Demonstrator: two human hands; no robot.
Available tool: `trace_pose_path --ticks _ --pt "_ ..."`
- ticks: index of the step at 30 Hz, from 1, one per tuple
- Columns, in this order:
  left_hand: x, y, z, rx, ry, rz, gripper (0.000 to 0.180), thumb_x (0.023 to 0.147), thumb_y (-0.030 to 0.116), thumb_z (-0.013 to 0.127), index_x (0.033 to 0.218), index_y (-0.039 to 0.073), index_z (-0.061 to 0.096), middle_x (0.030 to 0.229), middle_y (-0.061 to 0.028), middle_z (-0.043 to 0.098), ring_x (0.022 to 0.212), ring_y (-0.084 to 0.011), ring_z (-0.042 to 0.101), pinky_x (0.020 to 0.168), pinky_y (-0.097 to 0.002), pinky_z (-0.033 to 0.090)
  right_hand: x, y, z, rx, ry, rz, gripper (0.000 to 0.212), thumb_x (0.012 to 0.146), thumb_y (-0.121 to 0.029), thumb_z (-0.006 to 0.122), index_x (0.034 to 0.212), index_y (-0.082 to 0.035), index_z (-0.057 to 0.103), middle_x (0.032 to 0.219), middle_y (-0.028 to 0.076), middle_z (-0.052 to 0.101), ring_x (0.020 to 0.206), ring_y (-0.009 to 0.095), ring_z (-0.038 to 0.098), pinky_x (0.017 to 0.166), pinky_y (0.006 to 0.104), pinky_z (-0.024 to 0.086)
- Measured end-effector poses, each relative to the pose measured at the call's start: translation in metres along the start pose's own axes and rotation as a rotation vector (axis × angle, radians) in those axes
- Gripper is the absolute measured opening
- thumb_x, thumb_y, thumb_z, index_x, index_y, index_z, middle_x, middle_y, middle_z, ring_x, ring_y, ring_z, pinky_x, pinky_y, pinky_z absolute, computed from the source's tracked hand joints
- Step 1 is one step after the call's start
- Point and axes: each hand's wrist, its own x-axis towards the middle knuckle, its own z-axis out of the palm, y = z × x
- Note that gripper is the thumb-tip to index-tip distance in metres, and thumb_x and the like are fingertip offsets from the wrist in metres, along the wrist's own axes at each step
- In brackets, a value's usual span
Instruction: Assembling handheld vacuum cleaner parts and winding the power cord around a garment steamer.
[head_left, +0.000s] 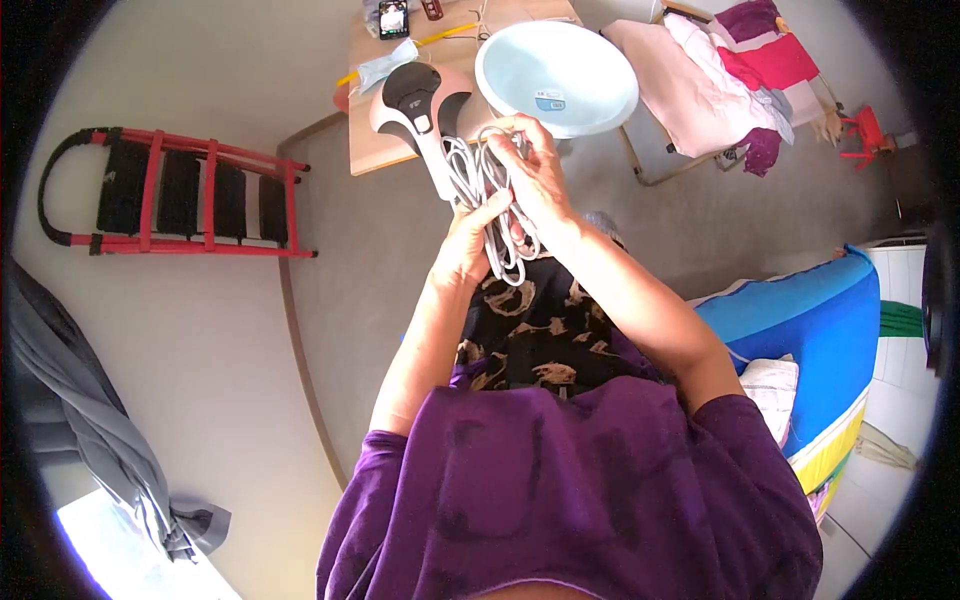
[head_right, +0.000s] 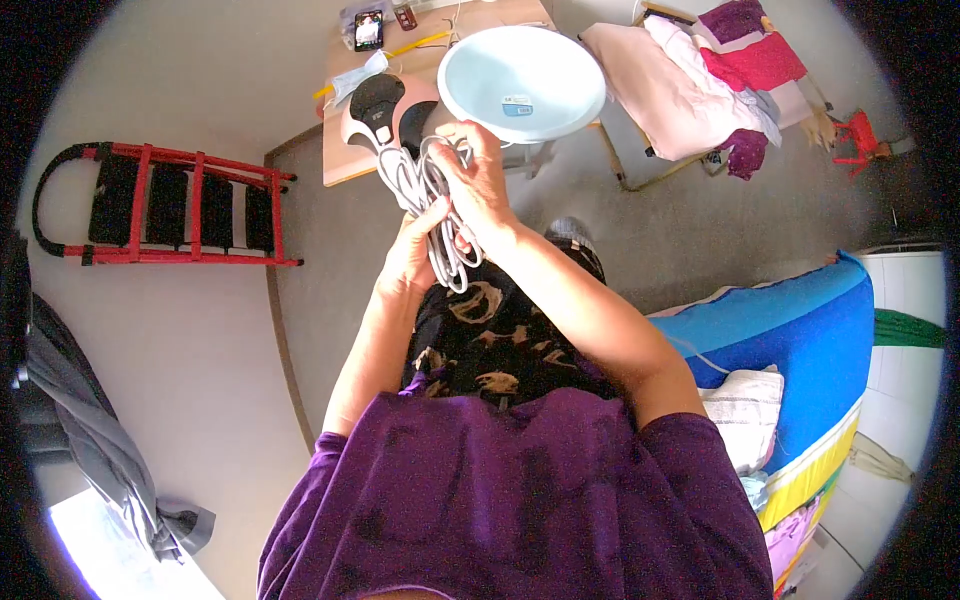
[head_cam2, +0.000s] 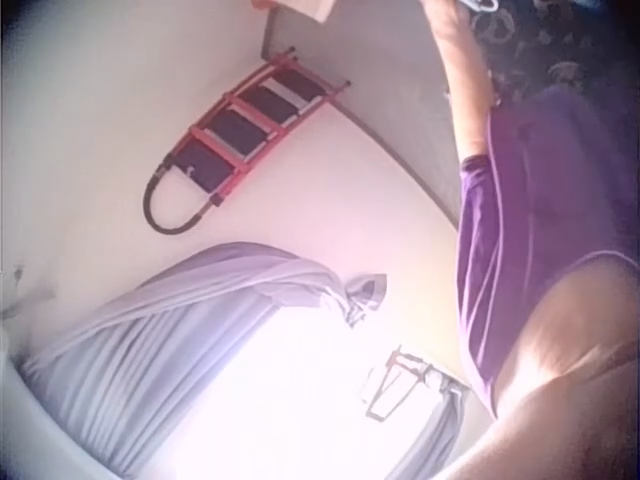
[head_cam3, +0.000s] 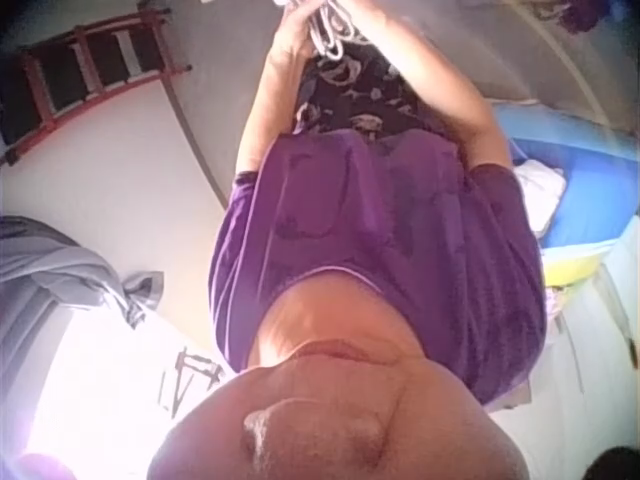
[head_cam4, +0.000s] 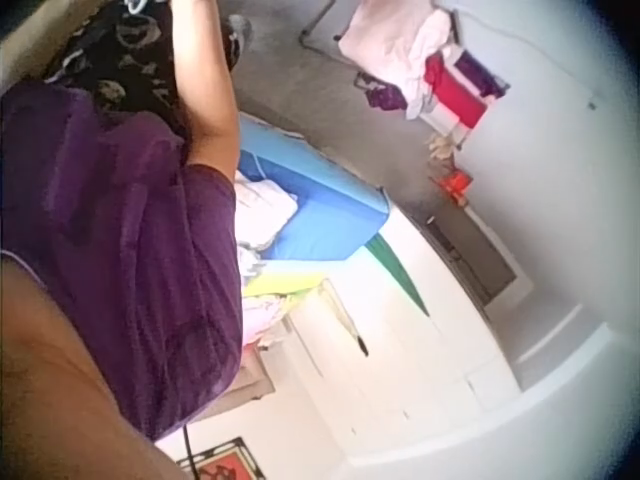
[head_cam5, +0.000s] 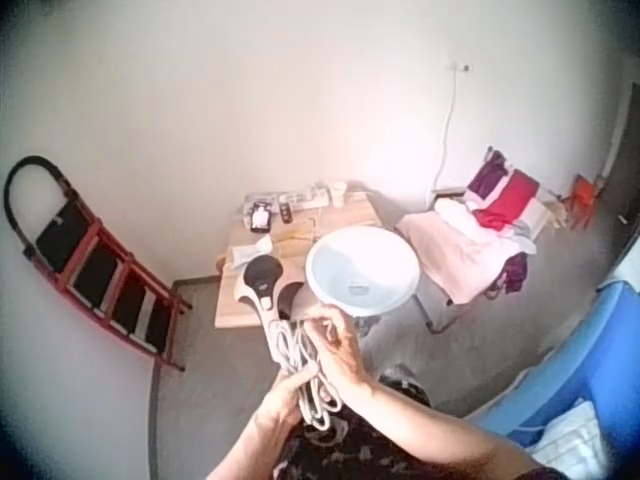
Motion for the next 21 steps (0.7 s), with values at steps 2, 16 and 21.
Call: trace_pose_path --ticks 2,16,21 --pt "0.001 -0.002 -0.004 -0.009 -0.022 -0.003 0.03 0.08 0.018 0.068 0.101 0.0 0.056 0.073 -0.008 0.061 0.056 -0.0172 0.059 0.05 -0.0273 0.051 -0.005 0.0 0.001 -0.04 0.038 -0.03 0.029 0.085 -0.015 0.063 0.11 -0.007 0.05 0.113 0.011 0.043 0.11 0.024 0.043 0.095 0.0347 0.036" --pt "0.002 -0.003 -0.006 -0.05 -0.057 -0.039 0.023 0.077 0.01 0.069 0.096 0.003 0.057 0.076 -0.009 0.062 0.053 -0.017 0.056 0.047 -0.0279 0.048 0.016 0.034 -0.004 -0.323 -0.085 -0.183 0.055 0.093 -0.047 0.042 0.133 -0.01 0.038 0.134 0.018 0.04 0.127 0.032 0.035 0.105 0.0458 0.025" --pt "-0.003 0.007 0.001 -0.098 -0.079 -0.019 0.017 0.077 0.009 0.068 0.089 0.002 0.058 0.077 -0.0113 0.063 0.052 -0.017 0.054 0.049 -0.029 0.046 -0.008 -0.002 -0.051 0.126 -0.239 -0.01 0.039 0.093 -0.026 0.048 0.126 -0.005 0.046 0.124 0.013 0.051 0.117 0.019 0.047 0.103 0.0356 0.033"
